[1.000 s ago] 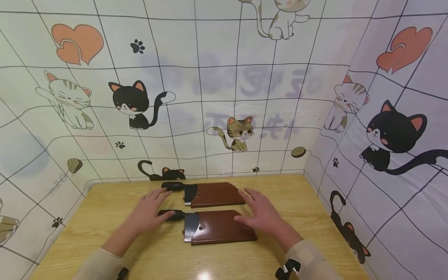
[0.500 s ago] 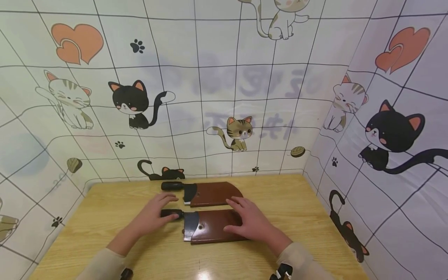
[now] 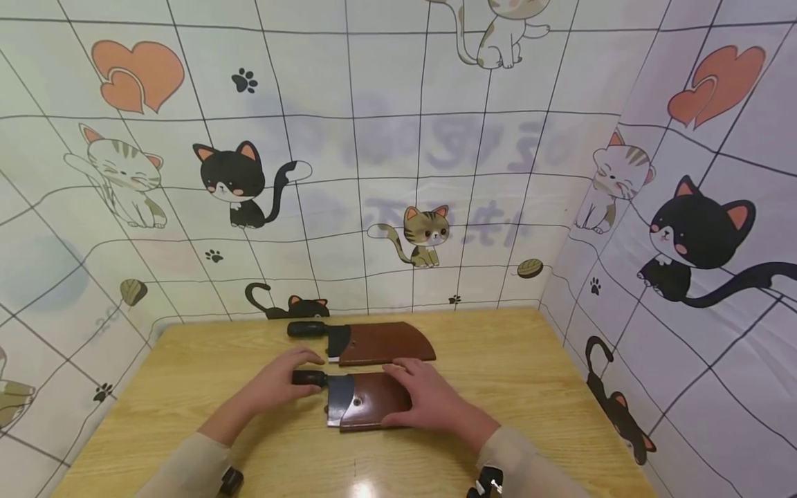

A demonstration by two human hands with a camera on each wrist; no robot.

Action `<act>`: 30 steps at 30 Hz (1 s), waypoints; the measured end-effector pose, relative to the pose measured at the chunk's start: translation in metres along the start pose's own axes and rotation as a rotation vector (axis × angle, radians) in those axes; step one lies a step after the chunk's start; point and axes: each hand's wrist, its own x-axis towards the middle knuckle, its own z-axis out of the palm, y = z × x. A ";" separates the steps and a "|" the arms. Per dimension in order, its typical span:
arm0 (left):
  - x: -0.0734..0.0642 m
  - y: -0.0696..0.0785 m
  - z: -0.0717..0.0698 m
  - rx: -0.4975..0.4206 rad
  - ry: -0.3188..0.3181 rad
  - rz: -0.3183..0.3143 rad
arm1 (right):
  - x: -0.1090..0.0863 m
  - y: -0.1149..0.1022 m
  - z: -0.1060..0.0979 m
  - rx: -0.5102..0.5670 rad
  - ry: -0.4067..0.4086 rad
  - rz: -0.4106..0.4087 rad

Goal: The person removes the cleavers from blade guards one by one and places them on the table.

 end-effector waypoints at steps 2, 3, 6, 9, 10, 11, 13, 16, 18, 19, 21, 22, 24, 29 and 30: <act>0.002 0.000 0.000 -0.014 -0.018 0.005 | 0.003 -0.003 0.003 -0.004 -0.025 0.008; 0.002 0.000 0.001 -0.023 -0.026 0.005 | 0.004 -0.004 0.004 -0.011 -0.036 0.009; 0.004 -0.001 0.001 -0.037 -0.044 0.003 | 0.008 -0.007 0.008 -0.033 -0.049 -0.004; 0.005 -0.001 0.002 -0.035 -0.050 0.000 | 0.012 -0.008 0.012 -0.057 -0.045 -0.037; 0.006 -0.001 0.002 -0.033 -0.052 -0.001 | 0.013 -0.008 0.014 -0.063 -0.043 -0.045; 0.006 -0.001 0.002 -0.028 -0.053 0.000 | 0.014 -0.008 0.015 -0.068 -0.042 -0.050; 0.007 -0.001 0.003 -0.021 -0.056 0.001 | 0.015 -0.009 0.017 -0.085 -0.046 -0.057; 0.008 -0.002 0.004 -0.011 -0.067 -0.002 | 0.018 -0.010 0.020 -0.093 -0.064 -0.049; 0.008 -0.002 0.004 0.001 -0.072 0.004 | 0.019 -0.012 0.021 -0.094 -0.079 -0.044; 0.008 -0.002 0.004 0.000 -0.076 0.004 | 0.020 -0.012 0.021 -0.094 -0.086 -0.039; 0.009 -0.002 0.004 0.005 -0.083 0.003 | 0.021 -0.014 0.022 -0.096 -0.100 -0.032; 0.010 -0.002 0.004 0.008 -0.085 0.003 | 0.021 -0.015 0.022 -0.097 -0.106 -0.028; 0.011 -0.002 0.004 0.016 -0.092 0.002 | 0.022 -0.016 0.021 -0.103 -0.117 -0.018; 0.014 -0.003 0.004 0.055 -0.118 0.004 | 0.023 -0.019 0.021 -0.112 -0.138 -0.012; 0.014 -0.003 0.004 0.062 -0.123 0.004 | 0.024 -0.018 0.021 -0.117 -0.138 -0.016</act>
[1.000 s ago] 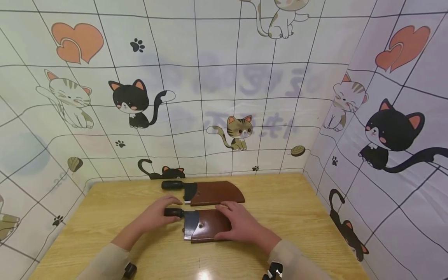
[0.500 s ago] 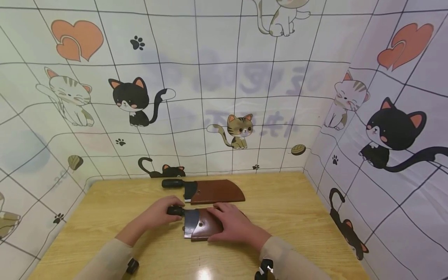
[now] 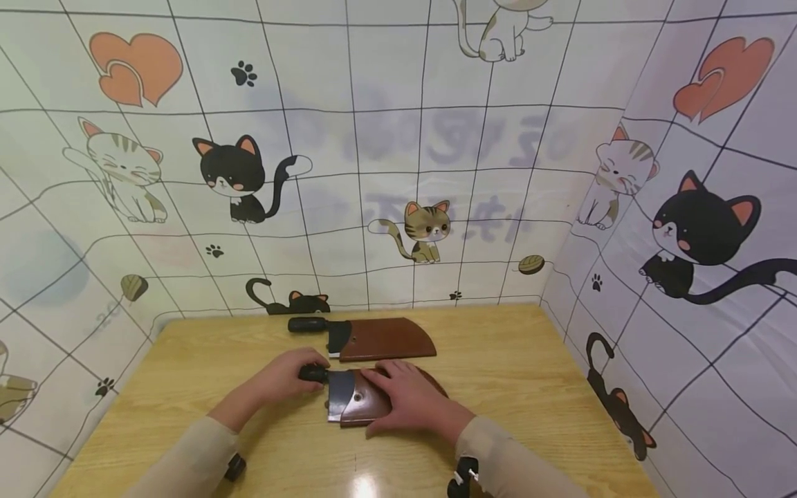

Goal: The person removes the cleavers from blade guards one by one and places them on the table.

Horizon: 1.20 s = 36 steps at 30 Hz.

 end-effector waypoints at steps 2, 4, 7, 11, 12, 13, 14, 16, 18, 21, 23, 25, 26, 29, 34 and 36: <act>0.001 -0.001 0.000 0.016 -0.006 0.005 | 0.001 0.001 0.001 -0.004 0.004 -0.008; 0.002 -0.002 0.000 0.029 -0.008 0.008 | 0.002 0.002 0.003 -0.009 0.012 -0.017; 0.003 -0.004 0.000 0.033 -0.010 0.008 | 0.004 0.003 0.005 -0.014 0.025 -0.025; 0.004 -0.006 0.000 0.039 -0.008 0.023 | 0.005 0.003 0.007 -0.030 0.032 -0.033; 0.004 -0.007 0.000 0.041 -0.008 0.026 | 0.005 0.003 0.007 -0.029 0.035 -0.037; 0.005 -0.008 0.000 0.042 -0.007 0.031 | 0.005 0.003 0.006 -0.031 0.037 -0.041; 0.005 -0.008 0.000 0.040 -0.005 0.036 | 0.005 0.003 0.006 -0.033 0.040 -0.044; 0.005 -0.010 0.000 0.030 0.003 0.047 | 0.004 0.003 0.003 -0.035 0.052 -0.055; 0.005 -0.010 0.000 0.011 0.016 0.058 | 0.003 0.003 0.001 -0.036 0.072 -0.071; 0.004 -0.009 -0.001 -0.028 0.045 0.072 | 0.001 0.004 -0.004 -0.040 0.101 -0.098; 0.003 -0.008 -0.003 -0.052 0.066 0.070 | 0.000 0.005 -0.008 -0.040 0.114 -0.111; 0.002 -0.006 -0.004 -0.081 0.091 0.069 | -0.002 0.004 -0.012 -0.038 0.123 -0.118; 0.001 -0.005 -0.005 -0.094 0.102 0.068 | -0.002 0.004 -0.015 -0.037 0.126 -0.117; 0.000 -0.001 -0.006 -0.128 0.139 0.076 | -0.004 0.002 -0.022 -0.042 0.128 -0.116; -0.003 0.004 -0.009 -0.179 0.179 0.089 | -0.008 -0.005 -0.031 -0.064 0.114 -0.104; -0.004 0.005 -0.009 -0.192 0.189 0.089 | -0.009 -0.008 -0.033 -0.074 0.105 -0.094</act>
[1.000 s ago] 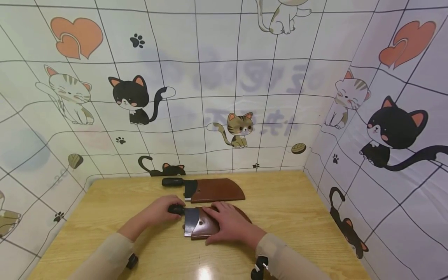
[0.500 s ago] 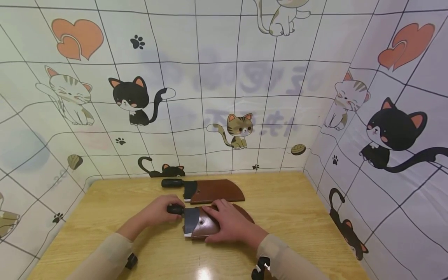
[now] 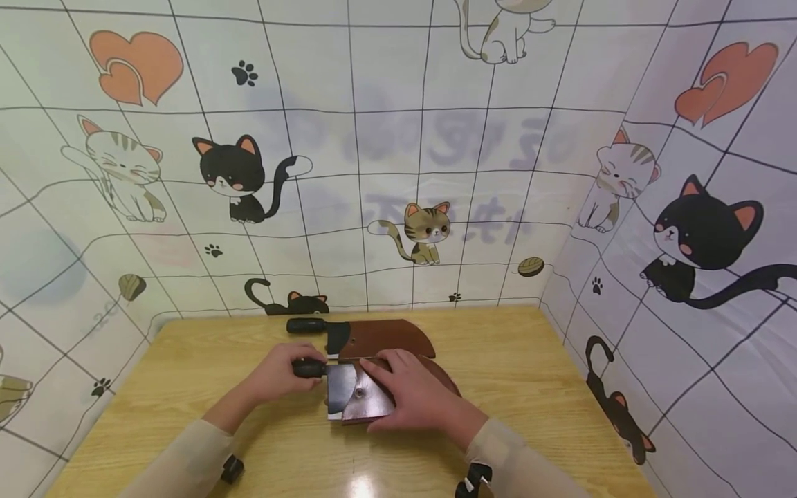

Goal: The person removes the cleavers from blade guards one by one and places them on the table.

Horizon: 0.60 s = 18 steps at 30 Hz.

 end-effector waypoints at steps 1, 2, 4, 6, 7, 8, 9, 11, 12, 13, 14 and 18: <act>0.000 0.001 0.000 -0.006 0.004 0.002 | 0.000 -0.001 -0.001 -0.006 -0.004 0.002; 0.000 0.001 0.000 -0.011 0.007 0.002 | -0.001 -0.003 -0.002 -0.012 -0.008 0.005; 0.000 0.002 0.000 -0.011 0.010 0.008 | -0.001 -0.004 -0.002 -0.031 -0.011 0.008; 0.001 0.003 0.000 -0.006 0.007 0.020 | -0.001 -0.005 -0.001 -0.040 -0.006 0.008; 0.001 0.003 -0.001 -0.003 0.003 0.025 | -0.001 -0.005 -0.001 -0.041 0.000 0.006; 0.001 0.003 -0.001 0.003 -0.001 0.031 | -0.001 -0.005 0.000 -0.039 0.009 0.004; 0.001 0.003 -0.001 0.012 -0.004 0.037 | -0.001 -0.005 0.000 -0.036 0.014 0.004; 0.002 0.004 -0.002 0.027 -0.010 0.047 | -0.001 -0.006 0.000 -0.026 0.026 0.002; 0.002 0.004 -0.002 0.036 -0.010 0.054 | -0.001 -0.006 0.000 -0.021 0.029 0.002; 0.002 0.004 -0.002 0.046 -0.007 0.061 | -0.001 -0.006 0.000 -0.019 0.032 0.002; 0.002 0.004 -0.003 0.057 -0.002 0.070 | -0.001 -0.006 0.000 -0.019 0.034 0.002; 0.000 0.007 -0.005 0.068 0.023 0.091 | -0.001 -0.006 -0.001 -0.032 0.031 0.008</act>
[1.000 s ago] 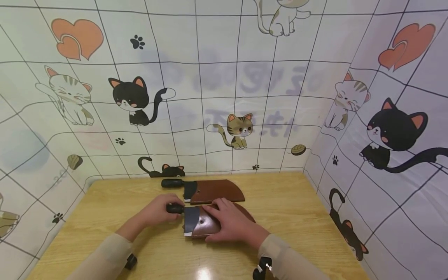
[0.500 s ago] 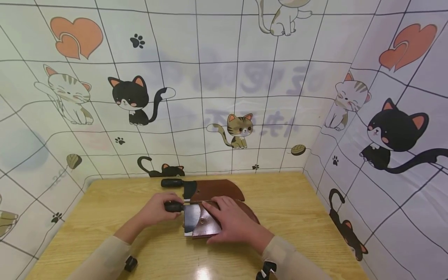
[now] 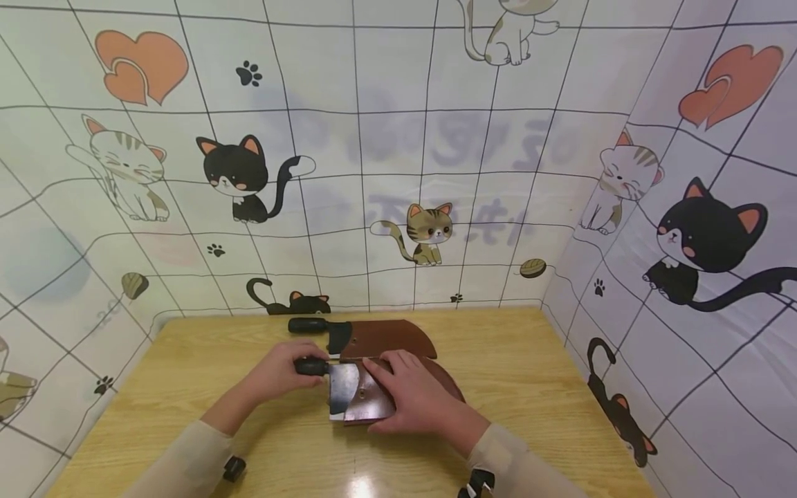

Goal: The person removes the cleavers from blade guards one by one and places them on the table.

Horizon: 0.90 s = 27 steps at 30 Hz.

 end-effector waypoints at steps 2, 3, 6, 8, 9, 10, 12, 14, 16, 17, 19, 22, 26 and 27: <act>-0.001 0.003 -0.001 -0.007 0.012 -0.004 | -0.001 -0.001 -0.001 -0.019 -0.001 0.001; -0.001 0.004 -0.002 -0.012 0.018 -0.008 | -0.001 -0.001 -0.002 -0.028 -0.001 0.001; -0.002 0.008 -0.005 -0.011 0.032 -0.012 | -0.001 -0.002 -0.005 -0.057 0.003 0.000; -0.002 0.010 -0.007 -0.005 0.040 -0.006 | -0.002 -0.003 -0.006 -0.066 0.003 0.002; -0.001 0.011 -0.007 -0.004 0.044 -0.001 | -0.002 -0.003 -0.007 -0.074 0.003 0.004; -0.001 0.011 -0.008 -0.003 0.046 0.003 | -0.002 -0.003 -0.008 -0.078 0.002 0.005; -0.001 0.012 -0.009 -0.005 0.048 0.008 | -0.002 -0.003 -0.009 -0.081 0.000 0.007; -0.001 0.014 -0.010 -0.008 0.047 0.011 | -0.002 -0.003 -0.010 -0.082 -0.005 0.012; 0.000 0.016 -0.011 -0.006 0.043 0.007 | -0.002 -0.004 -0.012 -0.080 -0.009 0.014; 0.000 0.017 -0.012 -0.005 0.040 0.005 | -0.002 -0.004 -0.013 -0.079 -0.011 0.016; 0.000 0.018 -0.013 -0.002 0.037 0.002 | -0.002 -0.004 -0.014 -0.079 -0.015 0.018; 0.001 0.019 -0.015 0.003 0.036 0.004 | -0.001 -0.005 -0.017 -0.079 -0.017 0.019; 0.001 0.018 -0.015 0.007 0.037 0.020 | -0.001 -0.005 -0.018 -0.087 -0.018 0.017; 0.001 0.018 -0.015 0.005 0.036 0.020 | -0.002 -0.005 -0.018 -0.086 -0.017 0.017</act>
